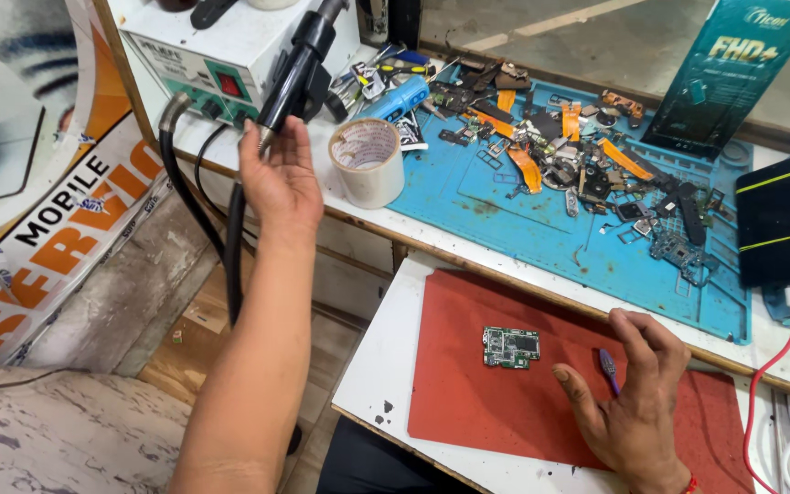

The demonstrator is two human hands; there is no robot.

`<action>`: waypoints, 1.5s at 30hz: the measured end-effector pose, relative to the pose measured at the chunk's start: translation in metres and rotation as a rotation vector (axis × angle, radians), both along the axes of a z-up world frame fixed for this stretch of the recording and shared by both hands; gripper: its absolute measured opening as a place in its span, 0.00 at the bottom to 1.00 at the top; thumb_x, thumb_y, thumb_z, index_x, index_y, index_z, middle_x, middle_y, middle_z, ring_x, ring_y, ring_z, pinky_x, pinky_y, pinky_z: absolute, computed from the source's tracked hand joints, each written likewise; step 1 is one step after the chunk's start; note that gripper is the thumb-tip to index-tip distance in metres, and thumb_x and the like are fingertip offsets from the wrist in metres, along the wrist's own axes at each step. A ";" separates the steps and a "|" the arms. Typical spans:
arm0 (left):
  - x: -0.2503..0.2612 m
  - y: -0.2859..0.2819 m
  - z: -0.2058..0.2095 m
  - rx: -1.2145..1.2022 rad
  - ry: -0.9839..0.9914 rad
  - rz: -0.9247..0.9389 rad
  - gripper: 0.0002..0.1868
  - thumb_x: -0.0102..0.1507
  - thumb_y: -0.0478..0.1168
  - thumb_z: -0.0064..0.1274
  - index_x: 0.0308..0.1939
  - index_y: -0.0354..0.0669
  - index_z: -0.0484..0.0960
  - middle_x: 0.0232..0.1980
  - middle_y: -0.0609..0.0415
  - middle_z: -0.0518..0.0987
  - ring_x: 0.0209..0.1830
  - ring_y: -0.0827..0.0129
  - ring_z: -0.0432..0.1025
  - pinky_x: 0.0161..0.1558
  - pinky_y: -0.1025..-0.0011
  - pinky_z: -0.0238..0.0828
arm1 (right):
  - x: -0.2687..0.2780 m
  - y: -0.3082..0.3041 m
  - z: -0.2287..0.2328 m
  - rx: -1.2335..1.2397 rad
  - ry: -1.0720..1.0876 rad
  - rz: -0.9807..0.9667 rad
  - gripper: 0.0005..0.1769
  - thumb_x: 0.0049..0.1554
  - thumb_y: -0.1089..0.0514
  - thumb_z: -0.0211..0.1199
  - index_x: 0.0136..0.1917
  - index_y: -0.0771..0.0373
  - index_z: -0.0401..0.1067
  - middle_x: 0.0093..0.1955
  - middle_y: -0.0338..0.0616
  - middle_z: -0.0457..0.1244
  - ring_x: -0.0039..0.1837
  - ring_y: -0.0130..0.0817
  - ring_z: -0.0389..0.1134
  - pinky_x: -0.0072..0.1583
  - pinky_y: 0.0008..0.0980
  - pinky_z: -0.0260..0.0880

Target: The person uses a hot air gun to heat a small circuit board placed on a red mat. They then use a small metal tool to scrape and manipulate components on the board's surface. The person continues to apply heat and scrape the board repeatedly.

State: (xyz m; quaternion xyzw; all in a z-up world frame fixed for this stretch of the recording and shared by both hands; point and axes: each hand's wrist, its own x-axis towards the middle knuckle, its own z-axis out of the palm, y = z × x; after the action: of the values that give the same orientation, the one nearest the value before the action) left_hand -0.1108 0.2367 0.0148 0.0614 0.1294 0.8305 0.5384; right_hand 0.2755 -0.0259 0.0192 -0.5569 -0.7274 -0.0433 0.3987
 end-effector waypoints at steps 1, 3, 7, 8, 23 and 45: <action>0.004 0.001 -0.005 -0.056 0.014 0.006 0.18 0.65 0.45 0.58 0.48 0.34 0.75 0.42 0.47 0.77 0.40 0.64 0.77 0.49 0.67 0.82 | -0.001 0.001 0.001 -0.003 -0.004 0.003 0.45 0.48 0.52 0.74 0.74 0.63 0.58 0.68 0.55 0.54 0.70 0.51 0.55 0.69 0.47 0.60; 0.006 -0.004 -0.011 -0.139 0.025 -0.033 0.19 0.65 0.50 0.59 0.43 0.36 0.75 0.36 0.51 0.74 0.33 0.69 0.72 0.40 0.71 0.77 | -0.001 0.002 0.003 -0.007 -0.011 0.008 0.43 0.48 0.53 0.74 0.73 0.63 0.60 0.68 0.54 0.55 0.69 0.50 0.56 0.68 0.46 0.60; 0.016 -0.030 -0.010 -0.227 0.071 -0.207 0.21 0.65 0.54 0.59 0.35 0.39 0.74 0.31 0.55 0.71 0.27 0.72 0.65 0.30 0.75 0.65 | -0.002 0.001 0.013 -0.044 0.003 -0.054 0.32 0.48 0.55 0.74 0.65 0.61 0.70 0.61 0.51 0.60 0.64 0.47 0.62 0.62 0.43 0.66; 0.020 -0.041 -0.009 -0.250 0.095 -0.245 0.20 0.65 0.53 0.58 0.35 0.40 0.75 0.31 0.55 0.72 0.28 0.73 0.65 0.32 0.75 0.65 | 0.000 0.002 0.016 -0.058 0.017 -0.065 0.29 0.49 0.56 0.74 0.64 0.60 0.72 0.59 0.50 0.62 0.62 0.46 0.64 0.60 0.42 0.67; 0.141 -0.225 0.017 0.415 2.131 -0.156 0.37 0.53 0.54 0.66 0.58 0.31 0.77 0.59 0.43 0.71 0.58 0.49 0.61 0.57 0.53 0.61 | 0.007 -0.070 0.025 -0.634 -0.026 -0.442 0.24 0.48 0.48 0.73 0.55 0.62 0.76 0.50 0.52 0.66 0.50 0.50 0.70 0.51 0.45 0.70; 0.141 -0.231 0.000 0.377 2.056 -0.124 0.31 0.47 0.50 0.73 0.51 0.44 0.84 0.49 0.56 0.81 0.55 0.57 0.68 0.56 0.57 0.62 | -0.062 -0.084 0.012 -0.501 0.077 -0.258 0.34 0.53 0.72 0.52 0.72 0.56 0.68 0.57 0.57 0.62 0.51 0.56 0.69 0.50 0.47 0.70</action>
State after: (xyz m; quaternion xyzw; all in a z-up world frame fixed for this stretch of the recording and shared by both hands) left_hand 0.0304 0.0056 0.0146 0.8273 0.3899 0.3557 0.1923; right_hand 0.2131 -0.1097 0.0309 -0.7273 -0.6227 0.1084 0.2673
